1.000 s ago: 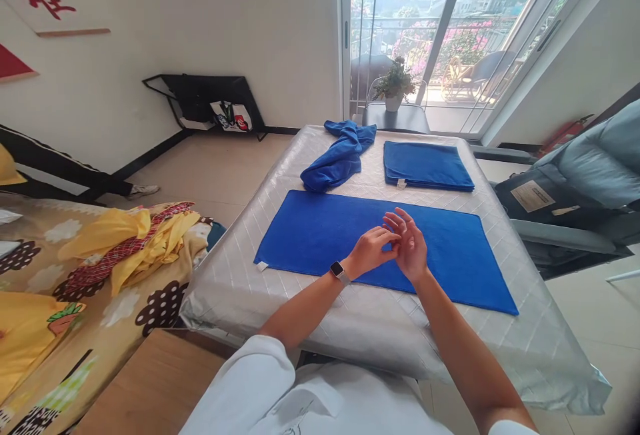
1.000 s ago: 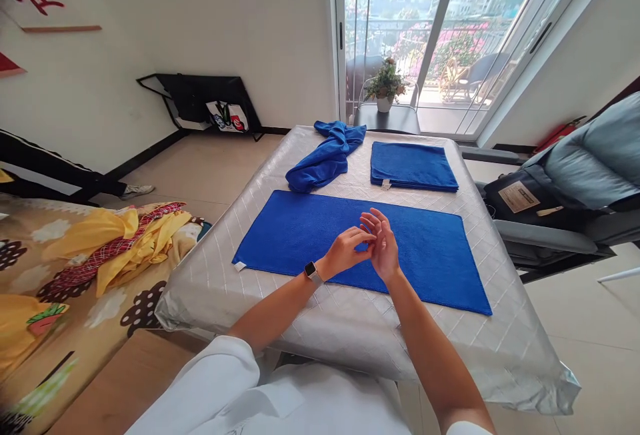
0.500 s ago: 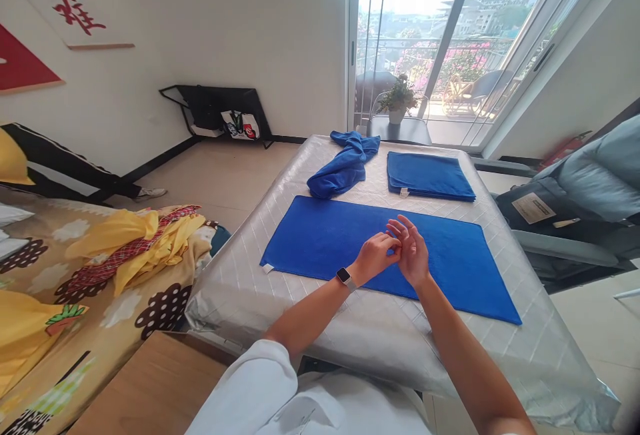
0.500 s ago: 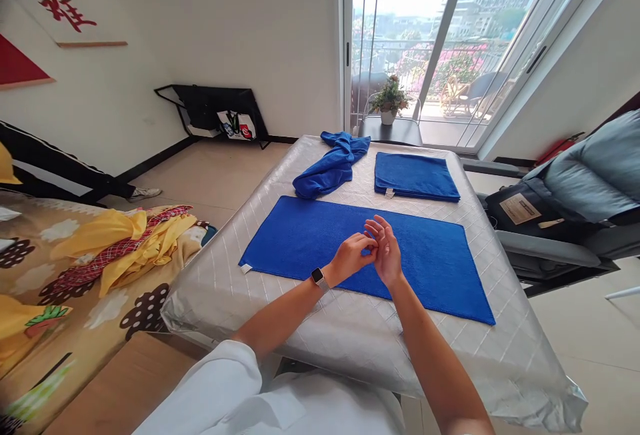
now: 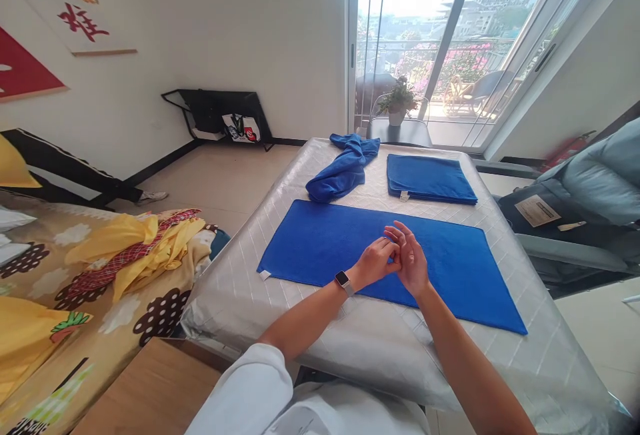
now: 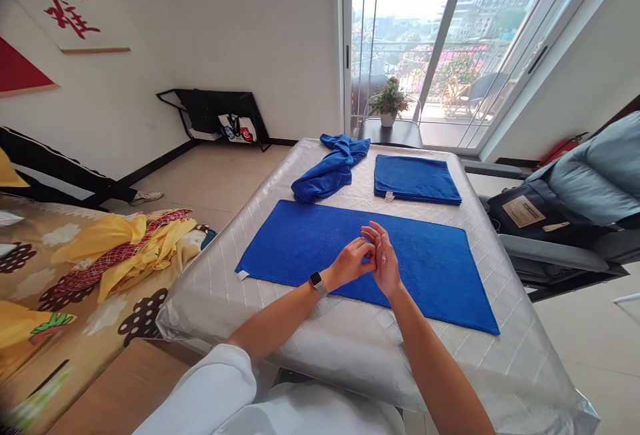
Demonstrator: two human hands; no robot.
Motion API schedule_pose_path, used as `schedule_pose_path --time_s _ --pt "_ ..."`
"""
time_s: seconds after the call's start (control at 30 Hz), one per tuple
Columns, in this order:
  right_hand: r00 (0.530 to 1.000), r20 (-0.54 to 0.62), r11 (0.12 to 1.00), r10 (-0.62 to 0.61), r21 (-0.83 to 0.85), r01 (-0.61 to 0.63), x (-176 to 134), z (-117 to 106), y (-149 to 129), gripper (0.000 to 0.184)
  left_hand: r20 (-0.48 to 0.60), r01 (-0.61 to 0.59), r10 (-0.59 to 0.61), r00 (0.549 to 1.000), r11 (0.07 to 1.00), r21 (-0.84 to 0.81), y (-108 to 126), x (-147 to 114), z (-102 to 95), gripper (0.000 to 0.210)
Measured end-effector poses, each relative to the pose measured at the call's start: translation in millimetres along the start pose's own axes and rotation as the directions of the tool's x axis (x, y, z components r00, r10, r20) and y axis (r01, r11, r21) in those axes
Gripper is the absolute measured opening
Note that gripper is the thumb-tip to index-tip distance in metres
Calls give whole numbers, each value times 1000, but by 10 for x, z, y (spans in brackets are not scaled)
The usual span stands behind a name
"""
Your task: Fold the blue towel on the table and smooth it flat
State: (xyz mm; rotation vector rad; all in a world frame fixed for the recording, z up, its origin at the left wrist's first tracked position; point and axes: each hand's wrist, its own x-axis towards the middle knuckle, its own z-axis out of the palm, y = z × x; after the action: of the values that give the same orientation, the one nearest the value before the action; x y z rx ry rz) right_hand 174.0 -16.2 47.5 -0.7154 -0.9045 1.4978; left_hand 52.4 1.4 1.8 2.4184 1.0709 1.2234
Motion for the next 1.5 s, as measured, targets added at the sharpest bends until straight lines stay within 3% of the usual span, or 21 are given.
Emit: schedule_pose_path --time_s 0.33,0.5,0.67,0.8,1.0,1.33,1.5 --pt "1000 9 997 15 74 -15 -23 45 -41 45 -18 -69 68 997 998 -8 5 7 -78 16" --pt "999 -30 994 -30 104 33 12 14 -88 40 -26 -115 114 993 993 -11 18 -10 -147 14" --pt "998 -42 994 -41 98 45 23 -25 -119 39 -79 -79 77 994 996 -32 65 -13 -184 4" --pt "999 -34 998 -28 61 30 -2 -3 -120 41 -83 -89 82 993 993 -82 96 2 -170 21" --pt "999 -30 998 -42 45 44 -1 -15 -93 39 -100 -108 102 990 993 -52 97 1 -135 18" --pt "999 -20 999 -50 20 50 -9 4 -57 42 -37 -23 24 999 998 51 159 -4 -150 10" --pt "999 -18 999 -47 15 47 -17 23 -78 43 -9 -21 21 1000 1000 9 204 -24 -114 8"
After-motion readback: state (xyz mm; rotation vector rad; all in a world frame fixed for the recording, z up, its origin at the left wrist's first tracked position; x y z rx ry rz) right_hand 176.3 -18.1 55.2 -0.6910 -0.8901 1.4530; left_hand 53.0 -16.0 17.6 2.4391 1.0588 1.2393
